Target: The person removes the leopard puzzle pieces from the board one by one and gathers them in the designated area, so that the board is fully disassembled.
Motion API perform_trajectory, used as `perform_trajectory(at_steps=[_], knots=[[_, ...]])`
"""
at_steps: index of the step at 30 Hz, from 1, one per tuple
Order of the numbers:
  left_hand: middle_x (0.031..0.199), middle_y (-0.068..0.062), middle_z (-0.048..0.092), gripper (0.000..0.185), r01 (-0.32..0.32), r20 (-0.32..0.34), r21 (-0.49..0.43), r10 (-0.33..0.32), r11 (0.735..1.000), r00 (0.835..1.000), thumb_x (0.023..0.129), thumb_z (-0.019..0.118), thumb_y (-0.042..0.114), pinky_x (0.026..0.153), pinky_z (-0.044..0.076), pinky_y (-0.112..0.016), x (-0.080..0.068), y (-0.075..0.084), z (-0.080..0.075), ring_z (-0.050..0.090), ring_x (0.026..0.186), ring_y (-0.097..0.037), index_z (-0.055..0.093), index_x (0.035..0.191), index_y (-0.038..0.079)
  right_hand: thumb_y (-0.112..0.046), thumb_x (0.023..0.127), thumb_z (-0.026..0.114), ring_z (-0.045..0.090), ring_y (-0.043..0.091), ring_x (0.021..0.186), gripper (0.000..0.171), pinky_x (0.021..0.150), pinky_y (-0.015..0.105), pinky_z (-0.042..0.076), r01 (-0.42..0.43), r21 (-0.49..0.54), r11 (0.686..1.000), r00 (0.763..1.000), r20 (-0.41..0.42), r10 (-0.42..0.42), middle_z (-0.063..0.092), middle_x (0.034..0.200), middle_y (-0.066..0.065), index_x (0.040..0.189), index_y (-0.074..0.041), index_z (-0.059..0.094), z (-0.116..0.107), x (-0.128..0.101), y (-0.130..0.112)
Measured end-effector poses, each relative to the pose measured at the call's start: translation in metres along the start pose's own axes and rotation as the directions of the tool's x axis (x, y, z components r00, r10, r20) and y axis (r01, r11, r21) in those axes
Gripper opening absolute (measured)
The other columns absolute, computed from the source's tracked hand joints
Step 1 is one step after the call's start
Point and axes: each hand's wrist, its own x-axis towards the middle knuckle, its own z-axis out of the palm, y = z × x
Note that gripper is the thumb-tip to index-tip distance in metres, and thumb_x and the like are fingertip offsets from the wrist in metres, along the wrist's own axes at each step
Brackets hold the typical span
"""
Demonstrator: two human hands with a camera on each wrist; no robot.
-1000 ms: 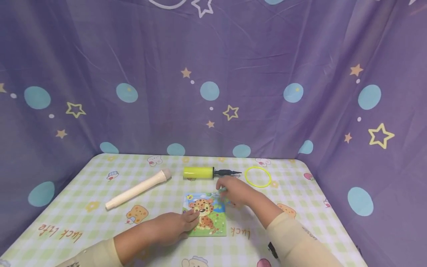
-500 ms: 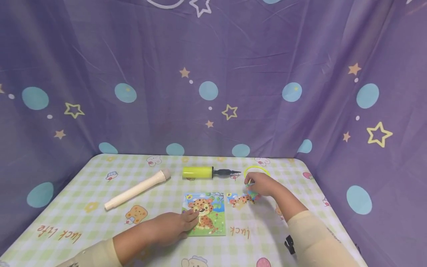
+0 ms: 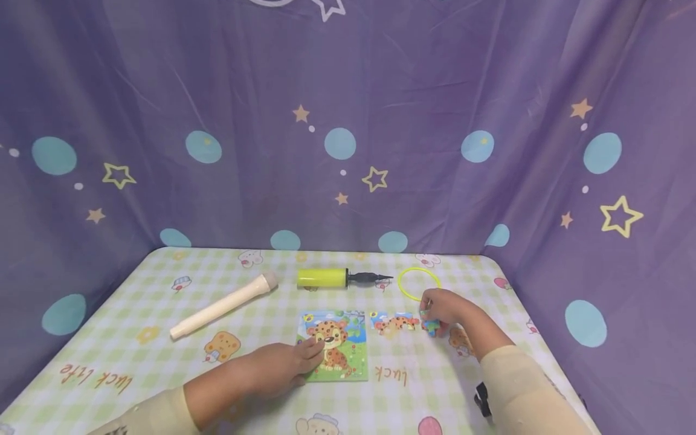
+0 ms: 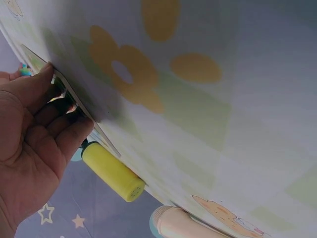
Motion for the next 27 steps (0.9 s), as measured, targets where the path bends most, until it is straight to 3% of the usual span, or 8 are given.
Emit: perform_trajectory(at_steps=[3,7,10,14,22,27], knots=[[0.16,-0.001,0.031,0.056,-0.003,0.002,0.015,0.003,1.0,1.0,0.099,0.054,0.034,0.111,0.041,-0.032,0.001,-0.001,0.0,0.034,0.145,-0.021,0.039,0.151,0.02,-0.008,0.094,0.064,0.062,0.023,0.065,0.011,0.059,0.035,0.059,-0.003,-0.048,0.999,1.0,-0.02,0.002,0.058,0.091,0.01,0.102,-0.004,0.057,0.001,0.002,0.001],[0.16,0.0,0.031,0.056,0.002,0.013,0.004,-0.002,1.0,1.0,0.099,0.054,0.034,0.111,0.041,-0.032,0.001,-0.001,0.0,0.034,0.145,-0.021,0.039,0.151,0.021,-0.013,0.093,0.067,0.061,0.021,0.064,0.012,0.06,0.035,0.056,0.031,-0.198,0.98,0.998,-0.046,-0.041,0.061,0.089,0.006,0.101,-0.007,0.059,0.002,0.001,-0.001],[0.16,0.0,0.031,0.056,0.007,0.017,-0.003,-0.007,1.0,1.0,0.099,0.055,0.034,0.111,0.041,-0.032,0.001,0.0,-0.001,0.034,0.145,-0.02,0.04,0.151,0.021,-0.017,0.092,0.068,0.058,0.017,0.072,0.012,0.068,0.036,0.053,0.075,-0.359,0.93,0.993,-0.057,-0.102,0.061,0.091,0.001,0.1,-0.01,0.061,0.003,-0.001,-0.005],[0.16,0.0,0.031,0.056,0.007,0.013,-0.003,-0.007,1.0,1.0,0.099,0.054,0.034,0.111,0.041,-0.032,0.001,0.0,-0.001,0.033,0.146,-0.02,0.04,0.151,0.021,-0.021,0.093,0.066,0.051,0.017,0.078,0.012,0.073,0.037,0.048,0.09,-0.491,0.867,0.99,-0.052,-0.132,0.054,0.093,0.002,0.096,-0.014,0.057,0.005,-0.001,-0.009],[0.159,0.0,0.033,0.055,-0.003,0.004,0.0,0.003,1.0,1.0,0.099,0.055,0.033,0.11,0.042,-0.031,0.0,0.001,-0.002,0.035,0.145,-0.02,0.041,0.151,0.02,-0.015,0.096,0.063,0.053,0.022,0.083,0.014,0.069,0.041,0.054,0.001,-0.509,0.861,0.999,-0.03,-0.019,0.046,0.102,0.004,0.1,-0.017,0.05,0.012,-0.002,-0.013],[0.159,0.0,0.033,0.055,0.001,0.008,-0.006,-0.001,1.0,1.0,0.099,0.056,0.033,0.109,0.043,-0.031,0.0,0.001,-0.004,0.035,0.145,-0.021,0.041,0.151,0.02,-0.022,0.097,0.061,0.053,0.021,0.079,0.012,0.066,0.04,0.052,0.04,-0.548,0.835,0.992,-0.081,-0.101,0.049,0.101,0.006,0.103,-0.014,0.054,0.012,-0.003,-0.018]])
